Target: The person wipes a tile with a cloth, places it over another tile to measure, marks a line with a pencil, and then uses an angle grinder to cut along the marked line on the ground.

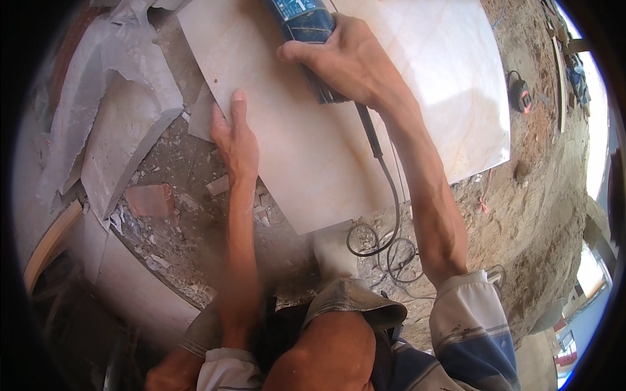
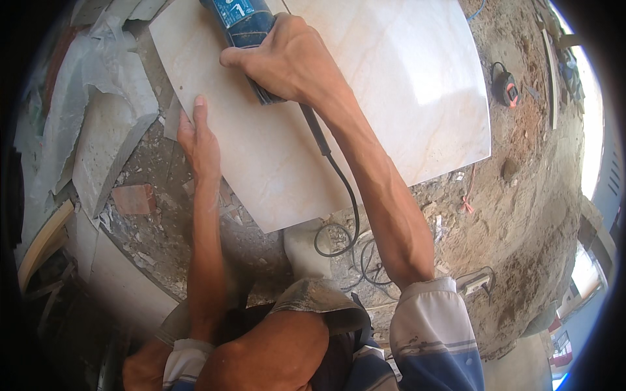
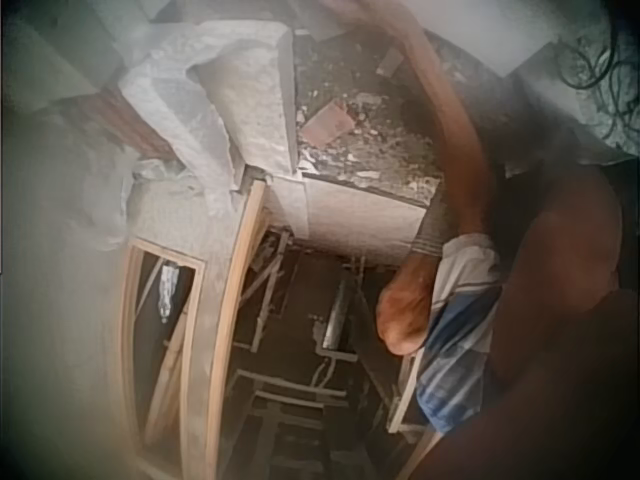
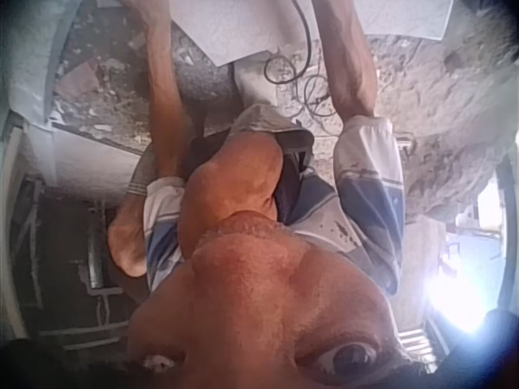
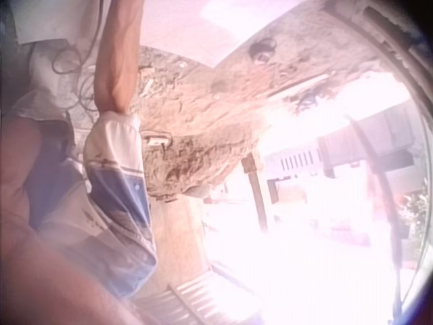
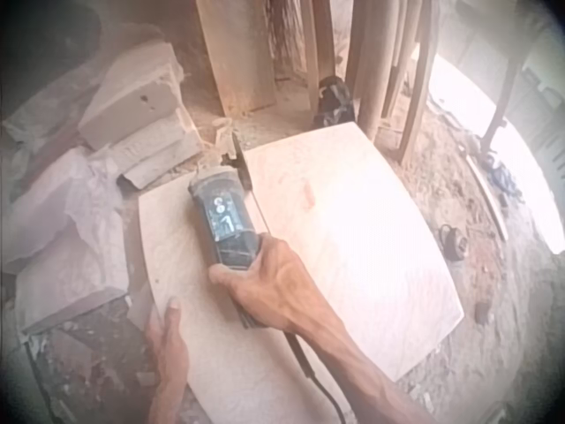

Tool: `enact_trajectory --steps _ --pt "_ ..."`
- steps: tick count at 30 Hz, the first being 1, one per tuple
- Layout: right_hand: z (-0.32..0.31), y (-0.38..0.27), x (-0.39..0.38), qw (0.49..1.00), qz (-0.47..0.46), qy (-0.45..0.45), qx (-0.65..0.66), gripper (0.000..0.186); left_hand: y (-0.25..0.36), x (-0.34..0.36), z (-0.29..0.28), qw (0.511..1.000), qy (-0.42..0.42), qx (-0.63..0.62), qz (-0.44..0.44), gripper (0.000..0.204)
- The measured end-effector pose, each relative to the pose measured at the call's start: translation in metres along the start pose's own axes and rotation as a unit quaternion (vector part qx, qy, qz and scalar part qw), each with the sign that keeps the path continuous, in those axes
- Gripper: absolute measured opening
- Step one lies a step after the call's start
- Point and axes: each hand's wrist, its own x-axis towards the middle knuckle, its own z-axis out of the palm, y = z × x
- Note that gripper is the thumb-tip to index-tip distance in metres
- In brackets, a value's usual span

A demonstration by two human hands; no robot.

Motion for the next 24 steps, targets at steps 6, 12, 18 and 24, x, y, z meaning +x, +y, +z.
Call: enact_trajectory --steps 6,12,18,24 --pt "0.001 0.003 -0.002 1.000 0.011 -0.006 0.002 0.053 0.002 -0.001 0.001 1.000 0.000 0.002 -0.003 0.061" --pt "0.000 0.001 -0.005 1.000 0.010 -0.003 -0.001 0.051 0.004 -0.001 0.000 1.000 -0.002 0.003 0.007 0.061" --pt "0.001 0.004 -0.011 1.000 0.006 0.000 0.001 0.051 0.004 -0.002 0.002 1.000 -0.001 0.001 0.012 0.059" --pt "-0.001 0.003 -0.015 1.000 0.010 0.001 -0.005 0.050 0.002 -0.001 0.001 1.000 0.000 0.002 0.011 0.059"
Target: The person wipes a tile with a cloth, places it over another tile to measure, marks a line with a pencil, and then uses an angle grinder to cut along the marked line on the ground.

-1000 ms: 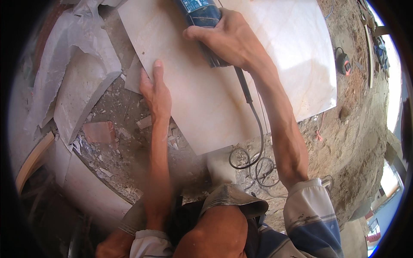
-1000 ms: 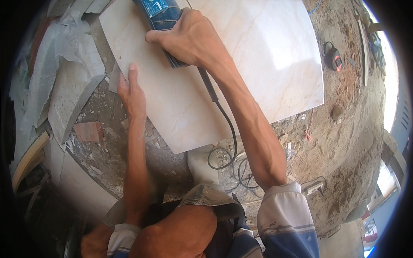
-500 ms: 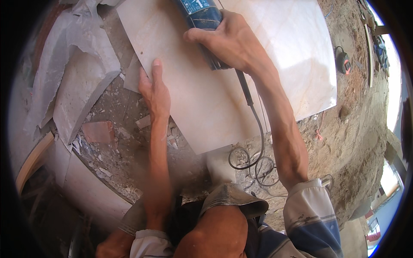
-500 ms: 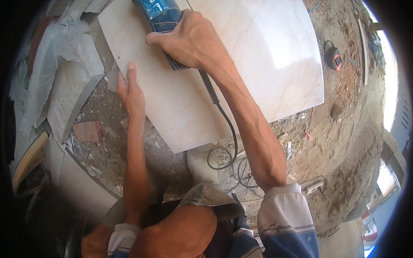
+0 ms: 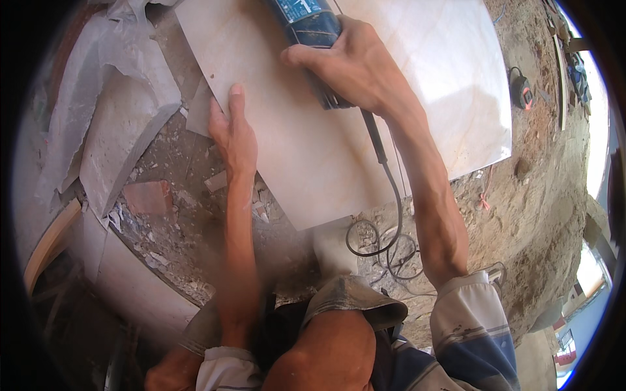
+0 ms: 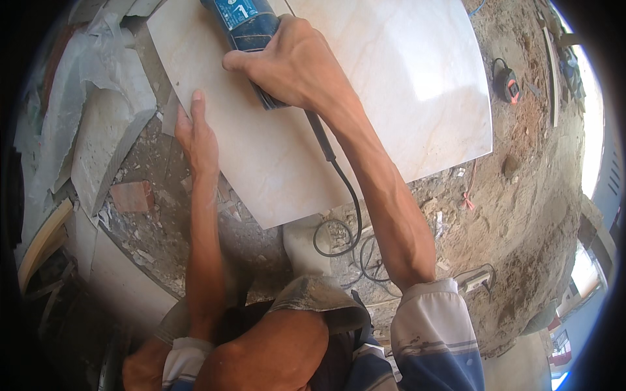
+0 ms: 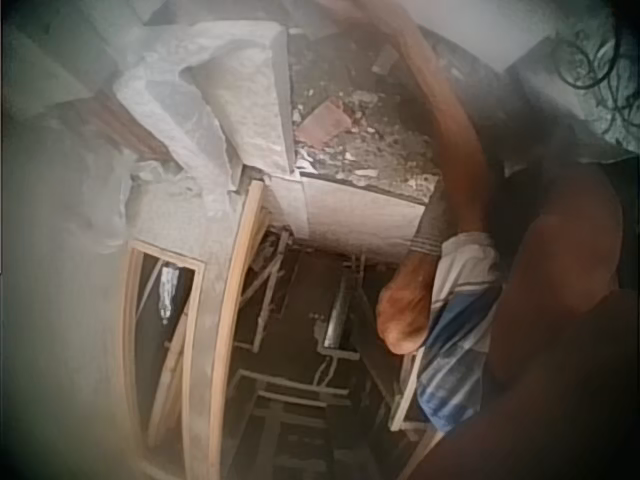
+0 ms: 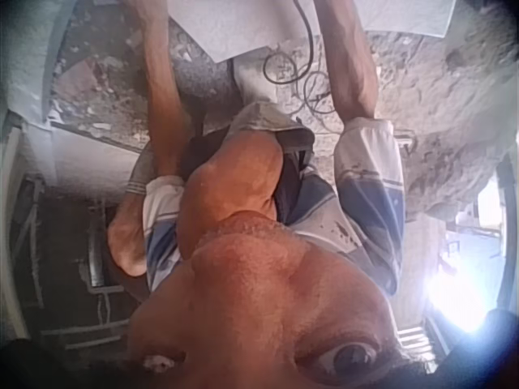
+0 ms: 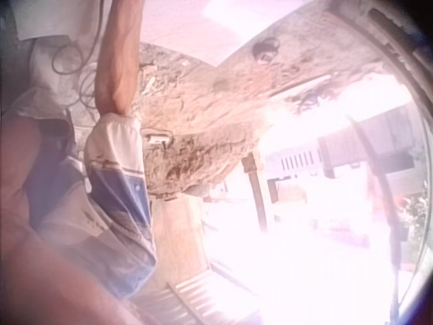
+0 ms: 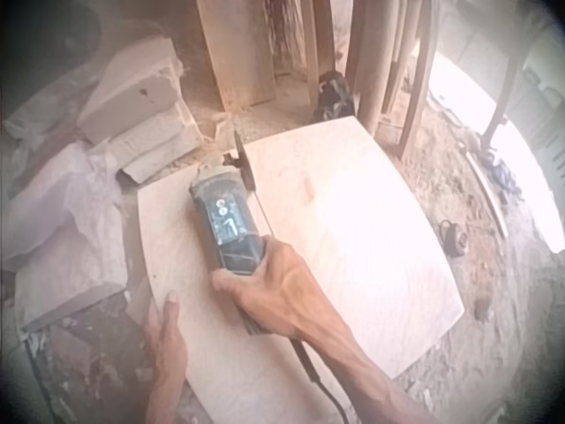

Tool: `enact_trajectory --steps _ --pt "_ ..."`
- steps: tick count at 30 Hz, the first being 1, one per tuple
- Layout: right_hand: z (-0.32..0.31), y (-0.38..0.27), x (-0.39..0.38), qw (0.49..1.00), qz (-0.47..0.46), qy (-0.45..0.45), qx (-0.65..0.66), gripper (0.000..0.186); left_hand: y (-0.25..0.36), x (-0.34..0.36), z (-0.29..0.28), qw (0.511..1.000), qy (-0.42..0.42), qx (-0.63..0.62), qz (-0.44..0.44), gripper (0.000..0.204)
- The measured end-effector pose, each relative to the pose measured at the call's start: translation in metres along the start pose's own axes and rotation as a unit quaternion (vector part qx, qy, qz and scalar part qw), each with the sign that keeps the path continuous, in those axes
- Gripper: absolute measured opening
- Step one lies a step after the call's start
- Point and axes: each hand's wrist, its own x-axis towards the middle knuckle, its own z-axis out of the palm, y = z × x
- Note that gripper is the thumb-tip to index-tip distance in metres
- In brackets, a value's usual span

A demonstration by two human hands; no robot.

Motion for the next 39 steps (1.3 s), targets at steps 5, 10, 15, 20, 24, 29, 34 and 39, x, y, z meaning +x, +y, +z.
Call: enact_trajectory --steps 5,10,15,20,24,29,34,39 --pt "-0.002 0.001 -0.004 1.000 0.000 -0.005 0.005 0.050 0.003 -0.002 0.003 1.000 0.004 -0.003 -0.005 0.061" --pt "0.000 0.004 -0.008 1.000 0.005 -0.011 0.013 0.050 0.000 0.000 0.000 1.000 0.003 0.008 -0.001 0.061" --pt "-0.002 0.004 -0.007 1.000 0.014 -0.010 0.010 0.051 0.000 0.000 0.002 1.000 0.003 0.008 0.005 0.060" --pt "0.000 0.005 -0.007 1.000 0.010 -0.005 0.002 0.053 -0.002 0.001 0.001 1.000 0.006 -0.005 0.004 0.057" --pt "-0.002 0.005 -0.009 1.000 0.014 -0.009 0.001 0.052 0.000 0.000 0.002 1.000 0.005 0.001 0.004 0.057" --pt "-0.001 0.005 -0.011 1.000 0.011 -0.007 0.004 0.051 -0.003 0.001 0.000 1.000 0.007 -0.002 0.017 0.056" --pt "-0.004 0.001 -0.017 1.000 0.017 -0.009 0.005 0.048 -0.001 0.000 0.001 1.000 0.007 0.012 0.012 0.056" --pt "-0.006 0.002 -0.021 1.000 0.018 -0.010 0.013 0.046 0.001 -0.001 0.005 1.000 0.001 -0.002 0.010 0.057"
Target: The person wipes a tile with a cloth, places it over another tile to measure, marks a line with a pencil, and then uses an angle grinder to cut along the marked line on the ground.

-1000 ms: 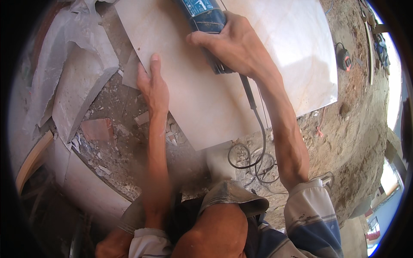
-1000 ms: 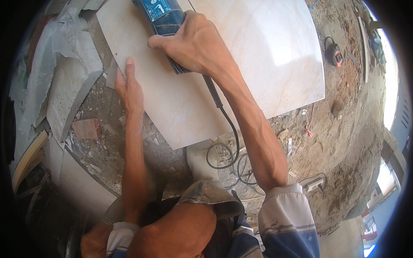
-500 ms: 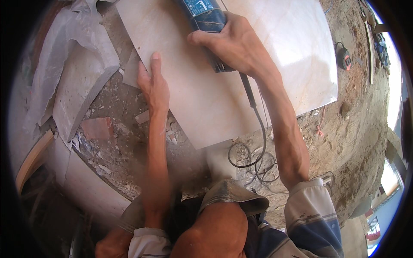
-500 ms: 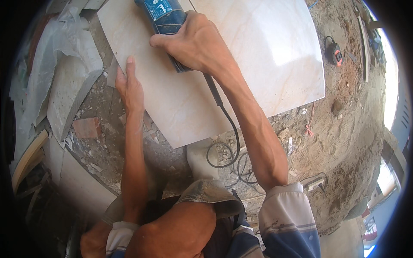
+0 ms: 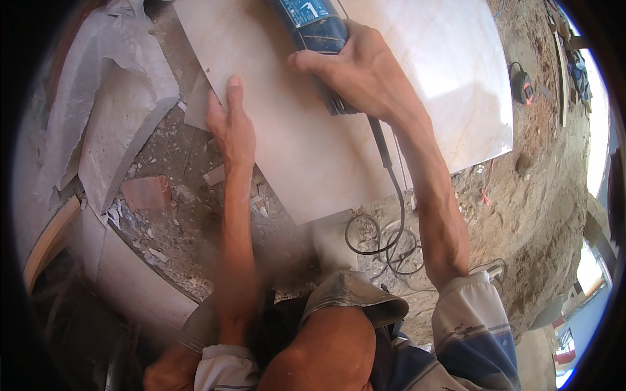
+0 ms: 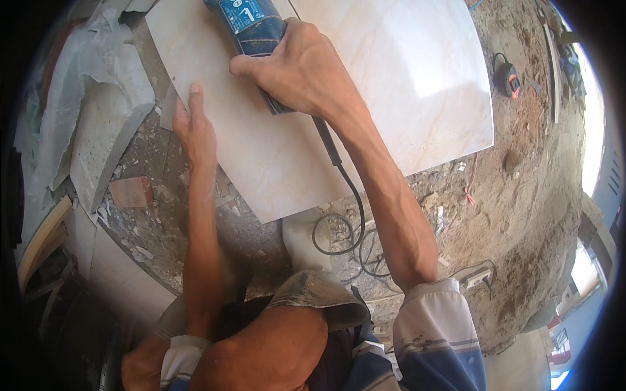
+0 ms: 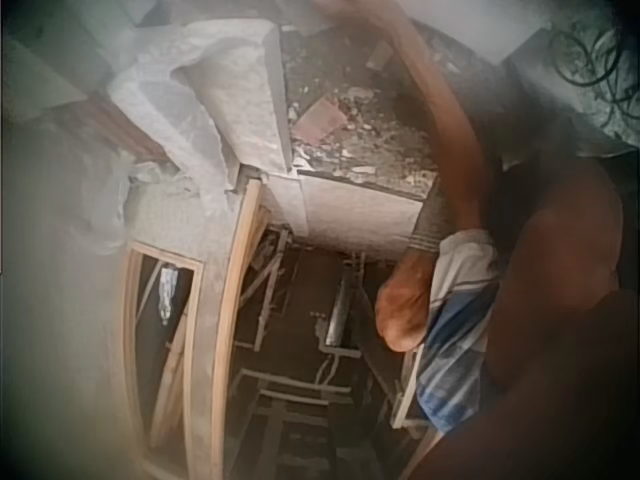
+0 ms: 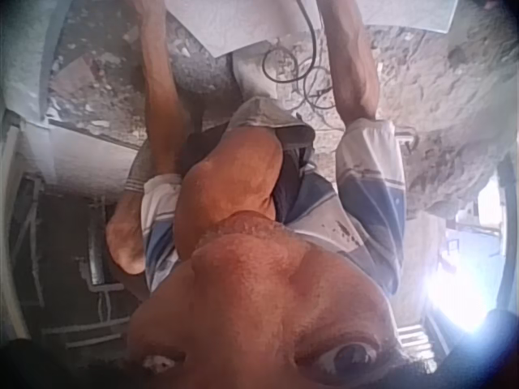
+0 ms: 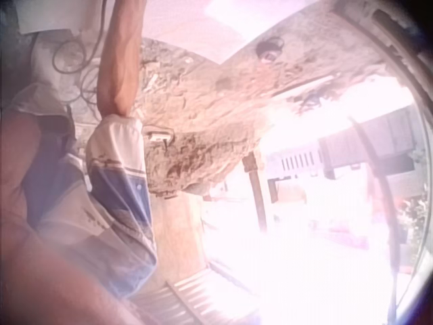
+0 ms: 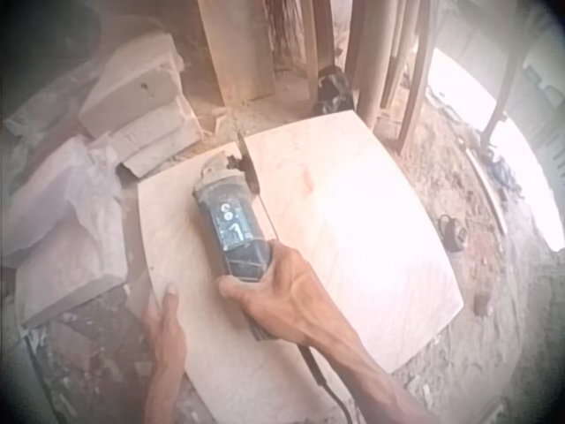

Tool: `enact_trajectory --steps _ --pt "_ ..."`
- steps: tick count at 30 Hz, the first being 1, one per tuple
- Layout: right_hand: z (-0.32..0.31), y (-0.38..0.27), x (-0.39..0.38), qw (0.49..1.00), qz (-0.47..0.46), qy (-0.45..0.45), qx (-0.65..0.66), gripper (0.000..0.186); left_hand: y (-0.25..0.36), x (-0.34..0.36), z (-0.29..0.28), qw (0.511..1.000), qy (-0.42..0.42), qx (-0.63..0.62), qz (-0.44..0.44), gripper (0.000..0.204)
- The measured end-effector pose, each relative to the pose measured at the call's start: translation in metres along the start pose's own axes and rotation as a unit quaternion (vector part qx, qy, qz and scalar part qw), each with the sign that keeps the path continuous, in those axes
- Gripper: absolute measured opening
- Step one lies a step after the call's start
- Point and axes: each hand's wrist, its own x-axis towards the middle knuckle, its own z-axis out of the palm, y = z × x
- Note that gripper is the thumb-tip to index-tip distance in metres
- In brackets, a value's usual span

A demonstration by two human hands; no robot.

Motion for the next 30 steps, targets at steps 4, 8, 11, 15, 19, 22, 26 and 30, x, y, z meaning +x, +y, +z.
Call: enact_trajectory --steps 4,8,11,15,19,22,26,30 --pt "0.004 -0.003 -0.004 1.000 0.004 -0.006 0.008 0.044 -0.003 0.000 -0.006 1.000 0.004 0.009 -0.002 0.058" --pt "0.001 -0.001 -0.007 1.000 0.004 -0.006 -0.002 0.044 -0.001 0.000 -0.003 1.000 0.001 0.006 -0.001 0.058" --pt "0.001 0.002 -0.010 1.000 -0.001 -0.003 0.005 0.047 -0.002 0.000 -0.003 1.000 0.003 0.001 0.006 0.058" --pt "0.002 0.006 -0.013 1.000 0.008 0.000 0.005 0.052 -0.001 0.000 -0.003 1.000 0.004 0.002 0.001 0.057" --pt "0.003 0.007 -0.014 1.000 0.013 -0.007 0.016 0.051 0.000 -0.001 -0.004 1.000 0.008 0.007 -0.004 0.057" --pt "0.004 0.008 -0.013 1.000 0.010 -0.003 0.022 0.050 0.000 0.000 -0.003 1.000 0.006 0.003 -0.004 0.057" --pt "0.004 0.007 -0.013 1.000 0.011 -0.006 0.016 0.049 0.001 -0.001 -0.003 1.000 0.007 0.006 0.000 0.056" --pt "0.002 0.004 -0.015 1.000 0.013 -0.002 0.018 0.049 -0.001 0.000 -0.003 1.000 0.006 0.008 0.006 0.057"
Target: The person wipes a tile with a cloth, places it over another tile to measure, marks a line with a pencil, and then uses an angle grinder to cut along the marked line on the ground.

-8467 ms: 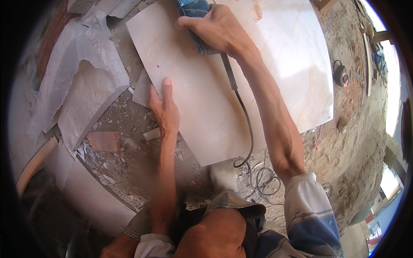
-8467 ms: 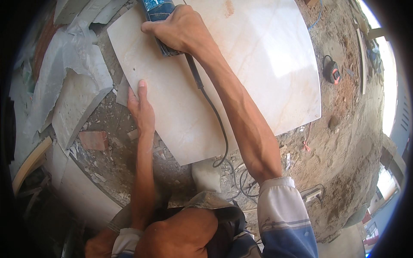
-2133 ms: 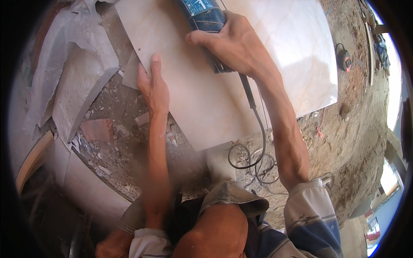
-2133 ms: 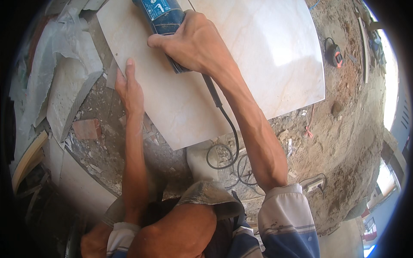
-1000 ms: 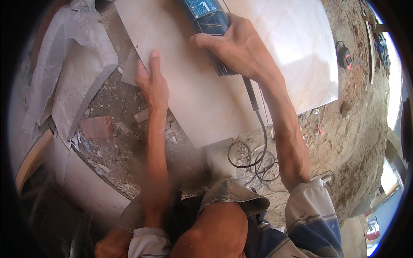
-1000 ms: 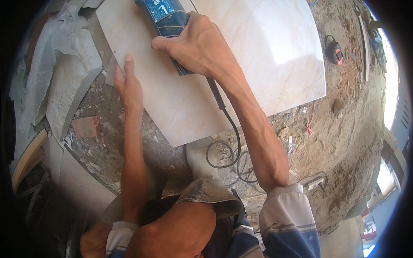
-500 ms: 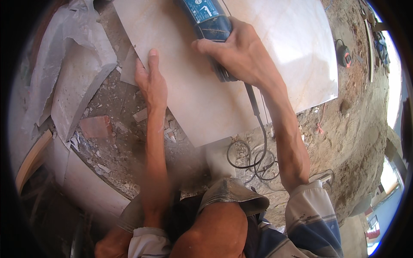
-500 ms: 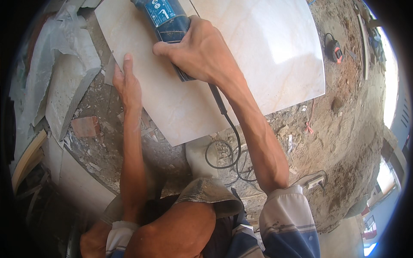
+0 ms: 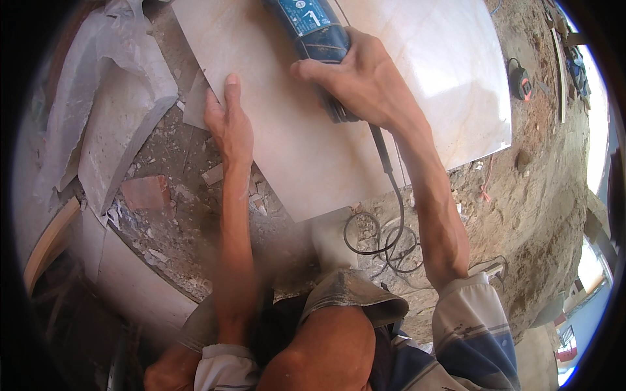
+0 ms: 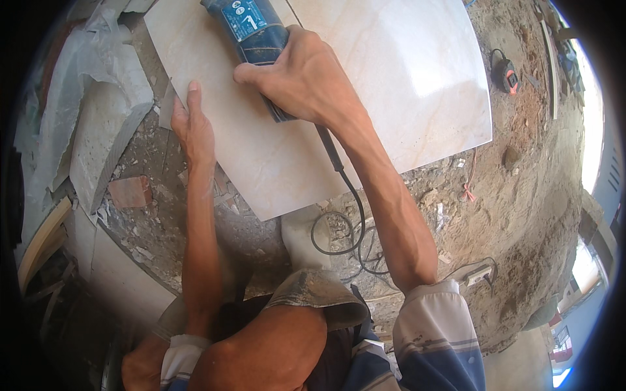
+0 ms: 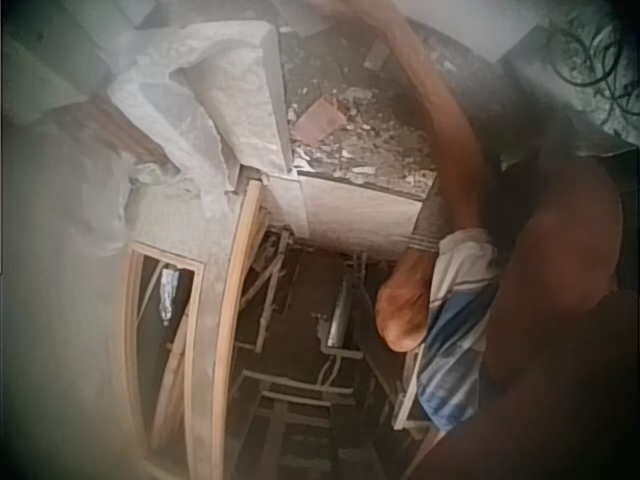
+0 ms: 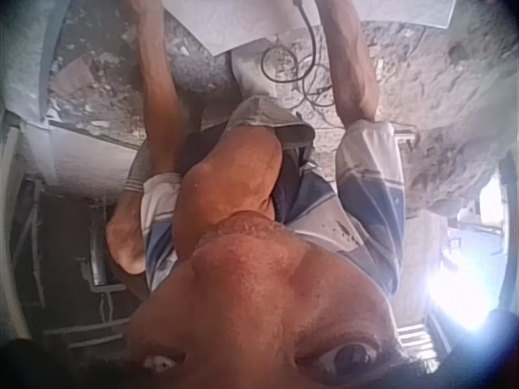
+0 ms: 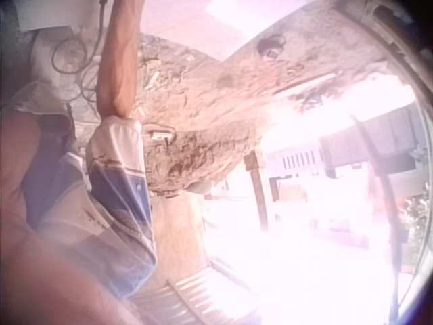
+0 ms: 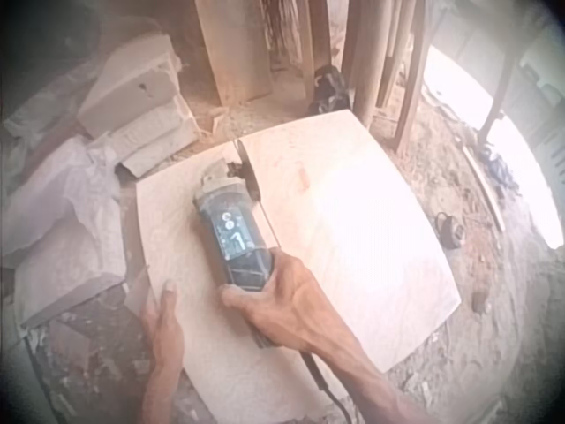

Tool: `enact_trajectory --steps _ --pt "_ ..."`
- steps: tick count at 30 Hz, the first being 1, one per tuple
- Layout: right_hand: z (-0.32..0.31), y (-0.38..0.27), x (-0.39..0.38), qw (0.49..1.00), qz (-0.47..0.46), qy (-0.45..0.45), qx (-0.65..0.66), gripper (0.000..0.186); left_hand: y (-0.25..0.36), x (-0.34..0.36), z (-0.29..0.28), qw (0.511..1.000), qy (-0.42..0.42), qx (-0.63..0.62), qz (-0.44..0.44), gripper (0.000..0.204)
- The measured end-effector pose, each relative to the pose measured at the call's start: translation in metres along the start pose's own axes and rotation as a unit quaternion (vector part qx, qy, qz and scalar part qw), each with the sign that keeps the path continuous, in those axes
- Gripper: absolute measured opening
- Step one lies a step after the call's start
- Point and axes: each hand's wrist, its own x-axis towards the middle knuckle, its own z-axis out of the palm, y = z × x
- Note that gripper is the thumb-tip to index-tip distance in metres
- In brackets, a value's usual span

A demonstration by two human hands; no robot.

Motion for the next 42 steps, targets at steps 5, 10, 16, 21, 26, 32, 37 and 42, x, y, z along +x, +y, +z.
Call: enact_trajectory --steps 5,10,16,21,26,32,37,42 --pt "-0.001 0.001 -0.002 1.000 0.007 -0.007 0.005 0.053 -0.001 0.000 0.000 1.000 -0.004 -0.005 -0.002 0.057" --pt "0.000 0.005 -0.003 1.000 0.006 -0.002 -0.005 0.056 -0.001 0.000 0.000 1.000 -0.001 -0.013 -0.012 0.057" --pt "0.000 0.006 -0.006 1.000 0.013 -0.003 -0.001 0.060 -0.003 0.001 -0.002 1.000 -0.007 -0.003 -0.013 0.060" --pt "0.000 0.007 -0.009 1.000 0.013 -0.002 0.000 0.060 -0.001 0.001 -0.001 1.000 -0.002 -0.003 -0.015 0.058" --pt "-0.002 0.004 -0.012 0.999 0.033 -0.012 0.003 0.060 -0.002 0.001 0.000 1.000 0.002 -0.008 -0.018 0.054" --pt "-0.001 0.005 -0.017 1.000 0.022 -0.006 0.021 0.061 -0.004 0.001 -0.002 1.000 0.008 0.008 -0.014 0.053" --pt "-0.002 0.005 -0.020 1.000 0.026 -0.007 0.004 0.061 -0.005 0.002 -0.001 1.000 0.008 0.015 -0.016 0.053" --pt "-0.003 0.006 -0.023 0.999 0.034 -0.012 0.006 0.059 0.001 0.000 -0.002 0.999 0.008 0.038 -0.012 0.053"
